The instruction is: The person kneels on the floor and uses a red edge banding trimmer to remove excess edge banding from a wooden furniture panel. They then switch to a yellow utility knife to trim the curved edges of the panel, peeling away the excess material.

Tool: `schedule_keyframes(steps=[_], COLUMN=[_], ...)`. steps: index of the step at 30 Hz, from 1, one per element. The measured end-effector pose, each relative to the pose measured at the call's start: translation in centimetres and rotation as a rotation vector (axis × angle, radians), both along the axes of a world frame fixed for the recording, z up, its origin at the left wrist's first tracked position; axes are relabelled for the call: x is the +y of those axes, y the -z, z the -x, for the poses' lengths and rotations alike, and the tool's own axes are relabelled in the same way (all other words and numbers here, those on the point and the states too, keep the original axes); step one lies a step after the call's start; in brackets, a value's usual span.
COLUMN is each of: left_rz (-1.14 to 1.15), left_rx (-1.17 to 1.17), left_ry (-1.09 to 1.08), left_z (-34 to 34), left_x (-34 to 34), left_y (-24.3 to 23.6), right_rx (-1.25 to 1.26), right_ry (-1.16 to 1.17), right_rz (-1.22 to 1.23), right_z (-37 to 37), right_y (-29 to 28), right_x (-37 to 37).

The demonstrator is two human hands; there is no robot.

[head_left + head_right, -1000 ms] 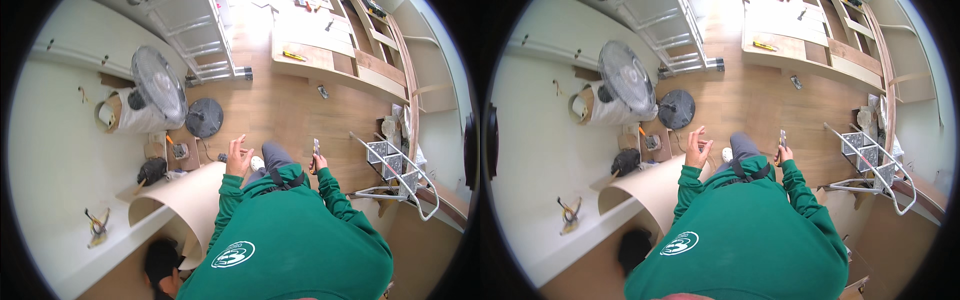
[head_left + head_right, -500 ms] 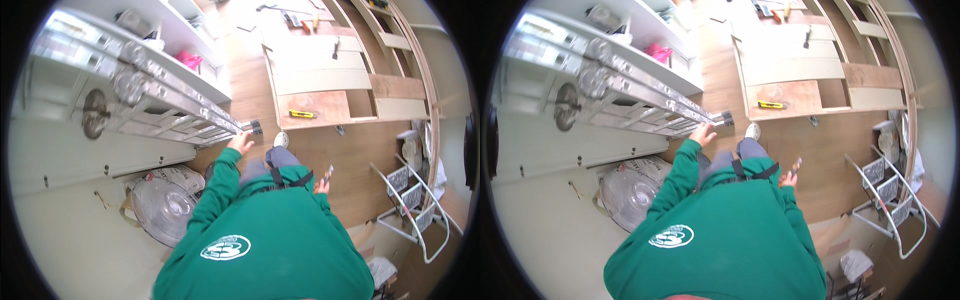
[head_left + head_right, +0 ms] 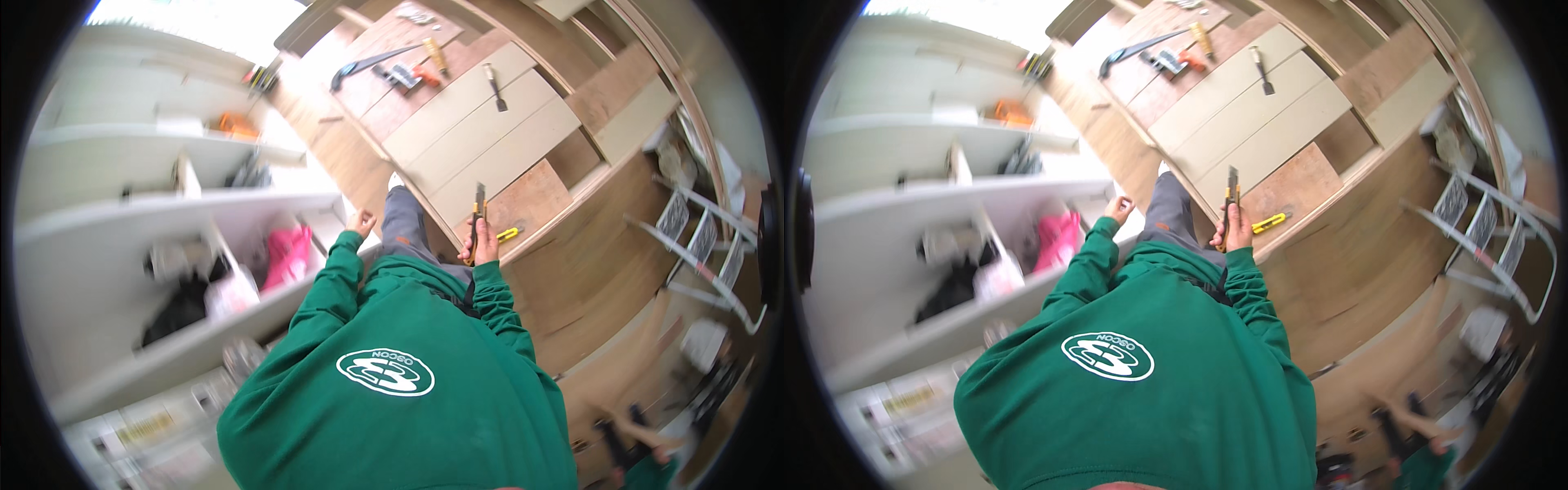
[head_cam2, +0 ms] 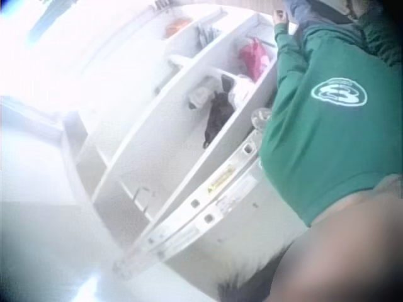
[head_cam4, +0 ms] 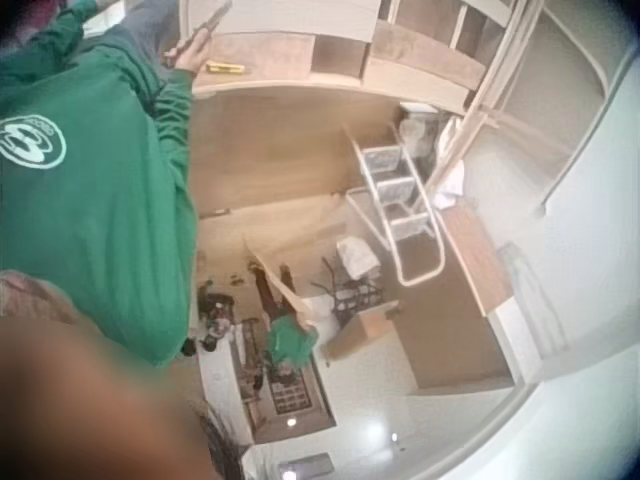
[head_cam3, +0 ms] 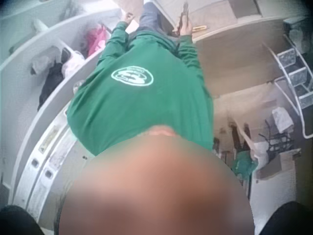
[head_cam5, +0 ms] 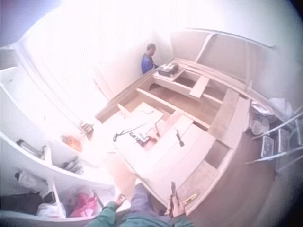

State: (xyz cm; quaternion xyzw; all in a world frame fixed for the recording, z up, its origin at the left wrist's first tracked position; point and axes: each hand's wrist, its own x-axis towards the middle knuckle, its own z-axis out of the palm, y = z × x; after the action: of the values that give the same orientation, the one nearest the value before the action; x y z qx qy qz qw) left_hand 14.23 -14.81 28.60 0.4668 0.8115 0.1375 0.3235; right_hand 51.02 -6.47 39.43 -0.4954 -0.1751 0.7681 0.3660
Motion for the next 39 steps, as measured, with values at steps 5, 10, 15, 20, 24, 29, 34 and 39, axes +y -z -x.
schedule_keyframes(steps=[5,10,15,20,24,29,34,39], left_rz=[0.363,0.316,0.260,0.290,0.252,0.393,0.382,0.172], left_rx=[0.192,0.177,-0.150,-0.119,-0.172,-0.047,0.131,0.333], left_ry=[0.525,0.643,0.784,1.098,1.134,1.319,1.538,1.851], left_z=[15.8,22.8,20.3,18.7,19.3,23.3,27.3,27.7], left_x=[8.4,17.8,25.1,28.1,28.5,30.9,38.5,45.4], left_y=[7.0,6.5,4.0,3.7,2.3,1.3,6.1,10.3], right_rx=[0.038,0.181,0.083,0.037,-0.075,-0.079,-0.058,-0.110], right_ry=[0.246,0.474,0.653,0.826,0.869,1.146,1.397,1.638], right_rz=[-0.004,-0.013,-0.104,-0.054,-0.032,0.034,0.054,0.060], right_z=[15.0,22.4,25.2,26.7,27.7,32.0,41.2,49.8], right_y=[0.9,-1.2,-4.3,-4.6,-1.6,5.3,10.5,13.4], right_x=[5.2,6.2,7.9,7.5,6.0,4.5,3.2,5.4])
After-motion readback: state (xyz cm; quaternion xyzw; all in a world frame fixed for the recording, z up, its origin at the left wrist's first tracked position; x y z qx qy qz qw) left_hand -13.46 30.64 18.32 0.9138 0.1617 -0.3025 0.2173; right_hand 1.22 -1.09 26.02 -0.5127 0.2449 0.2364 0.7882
